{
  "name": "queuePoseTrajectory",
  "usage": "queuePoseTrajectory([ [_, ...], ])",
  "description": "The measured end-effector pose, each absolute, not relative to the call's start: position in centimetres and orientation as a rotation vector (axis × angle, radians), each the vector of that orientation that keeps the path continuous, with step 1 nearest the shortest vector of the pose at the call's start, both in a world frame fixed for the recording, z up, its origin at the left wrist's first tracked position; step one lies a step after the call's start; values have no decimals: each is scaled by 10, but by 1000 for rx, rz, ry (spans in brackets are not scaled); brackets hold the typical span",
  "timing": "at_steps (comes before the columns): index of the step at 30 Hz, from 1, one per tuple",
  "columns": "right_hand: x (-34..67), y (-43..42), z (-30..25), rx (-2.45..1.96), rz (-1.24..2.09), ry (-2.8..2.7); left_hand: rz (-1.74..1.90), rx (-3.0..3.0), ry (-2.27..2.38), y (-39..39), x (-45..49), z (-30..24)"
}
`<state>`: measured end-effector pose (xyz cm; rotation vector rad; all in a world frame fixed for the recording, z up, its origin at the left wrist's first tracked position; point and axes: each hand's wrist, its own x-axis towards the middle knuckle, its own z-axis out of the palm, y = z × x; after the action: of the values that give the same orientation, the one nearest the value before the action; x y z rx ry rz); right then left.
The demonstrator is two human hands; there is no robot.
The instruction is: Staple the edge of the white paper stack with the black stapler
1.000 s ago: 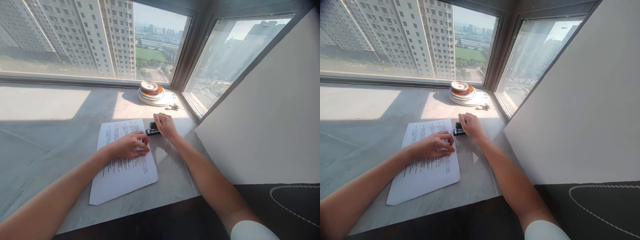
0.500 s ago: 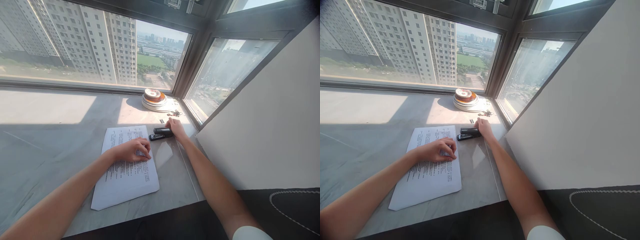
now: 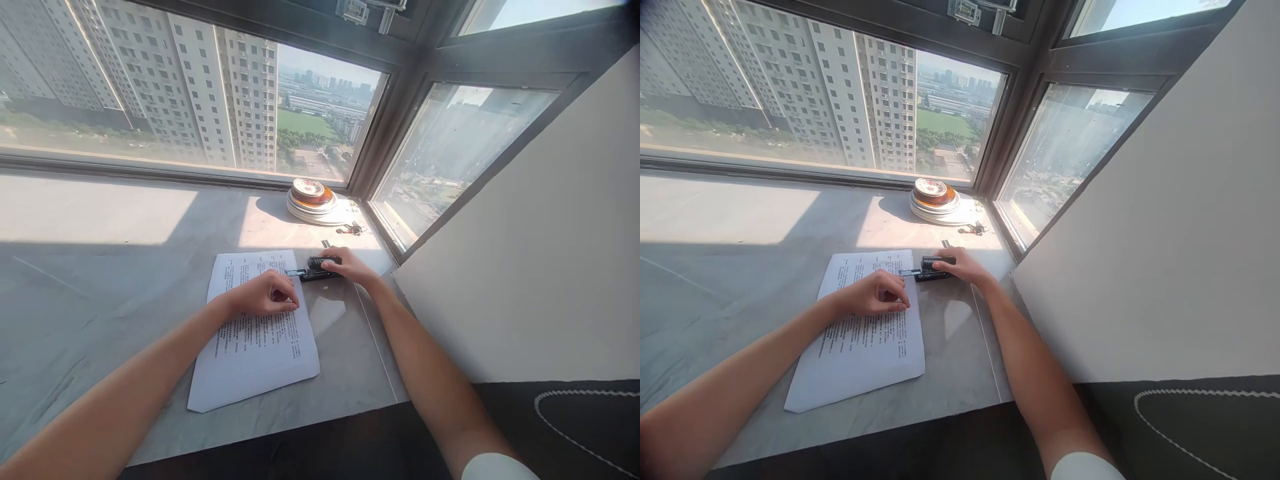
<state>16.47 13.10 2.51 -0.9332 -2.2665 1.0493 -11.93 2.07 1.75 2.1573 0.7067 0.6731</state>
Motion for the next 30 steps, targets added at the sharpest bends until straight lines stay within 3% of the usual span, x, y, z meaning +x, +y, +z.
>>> queuePoseTrajectory([
  [4, 162, 122, 29, -894, 949, -2378, 1191, 1771, 1070, 27, -124, 19],
  [7, 149, 112, 24, -852, 581, -2261, 1452, 1360, 1147, 36, -124, 13],
  [11, 128, 96, 20, -647, -23, -2310, 1347, 1119, 992, 42, -121, 5],
  [15, 120, 87, 21, -596, -370, -2360, 1240, 1119, 886, 42, -119, 2],
  [30, 122, 88, 21, -665, -275, -2448, 1307, 1245, 996, 46, -123, 0],
])
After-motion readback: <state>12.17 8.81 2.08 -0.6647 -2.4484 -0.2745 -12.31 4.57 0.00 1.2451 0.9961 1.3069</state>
